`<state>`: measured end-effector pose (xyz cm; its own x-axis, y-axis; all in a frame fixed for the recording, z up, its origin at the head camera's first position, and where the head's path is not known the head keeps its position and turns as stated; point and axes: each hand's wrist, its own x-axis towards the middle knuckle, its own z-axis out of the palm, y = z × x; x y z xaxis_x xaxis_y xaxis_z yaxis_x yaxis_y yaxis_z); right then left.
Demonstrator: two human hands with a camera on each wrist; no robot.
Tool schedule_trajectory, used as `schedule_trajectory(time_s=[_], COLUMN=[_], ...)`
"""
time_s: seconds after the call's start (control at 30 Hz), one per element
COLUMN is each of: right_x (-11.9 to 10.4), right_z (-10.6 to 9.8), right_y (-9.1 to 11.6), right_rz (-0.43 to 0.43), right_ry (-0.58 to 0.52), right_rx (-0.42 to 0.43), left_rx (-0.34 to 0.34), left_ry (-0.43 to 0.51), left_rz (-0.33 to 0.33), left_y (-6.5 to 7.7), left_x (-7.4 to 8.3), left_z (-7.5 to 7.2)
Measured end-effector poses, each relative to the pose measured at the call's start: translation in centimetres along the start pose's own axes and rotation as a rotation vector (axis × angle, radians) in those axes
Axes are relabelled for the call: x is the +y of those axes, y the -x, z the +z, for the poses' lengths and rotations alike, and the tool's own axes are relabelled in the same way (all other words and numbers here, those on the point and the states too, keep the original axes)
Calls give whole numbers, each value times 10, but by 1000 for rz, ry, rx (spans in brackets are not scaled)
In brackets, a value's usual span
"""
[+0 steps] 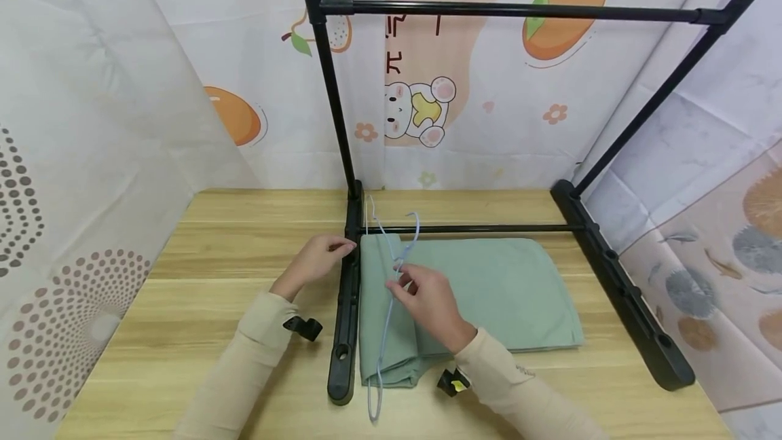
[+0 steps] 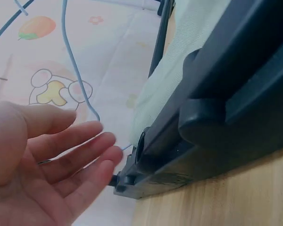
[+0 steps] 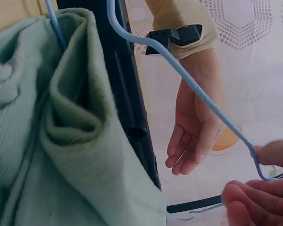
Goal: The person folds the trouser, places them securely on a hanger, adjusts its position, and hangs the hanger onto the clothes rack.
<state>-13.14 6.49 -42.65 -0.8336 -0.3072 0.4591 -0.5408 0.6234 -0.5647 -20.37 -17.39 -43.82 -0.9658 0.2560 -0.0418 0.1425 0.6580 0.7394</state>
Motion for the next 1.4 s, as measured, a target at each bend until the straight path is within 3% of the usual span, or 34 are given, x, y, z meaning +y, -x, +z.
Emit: schedule_trajectory(time_s=[0.13,0.33,0.6,0.73,1.1,1.3,1.4], right_x=[-3,-11,-18,-23,-36,-41,-45], right_z=[1,4,17,24,35,42,44], right_y=[2,6,4,2,-8,-10,-12], right_rz=[-51,-129,-224,-263,-298,-318,-324], right_ry=[13,-22,25,41,78,92,131], right_rx=[-78,-185,-166,-150,-249,-282,-312], left_rx=[63,97,89,71,19,-49,-40], left_ry=[66,135,393,467,659,777,796], left_rz=[-54,-70,-187,-214,-235,-214,-238], left_y=[2,2,1,1,0,-1,-3], left_x=[-2,-6,-8,-9,-15,-18,-19], left_z=[-2,-2,-9,-12,-12,-11,-11])
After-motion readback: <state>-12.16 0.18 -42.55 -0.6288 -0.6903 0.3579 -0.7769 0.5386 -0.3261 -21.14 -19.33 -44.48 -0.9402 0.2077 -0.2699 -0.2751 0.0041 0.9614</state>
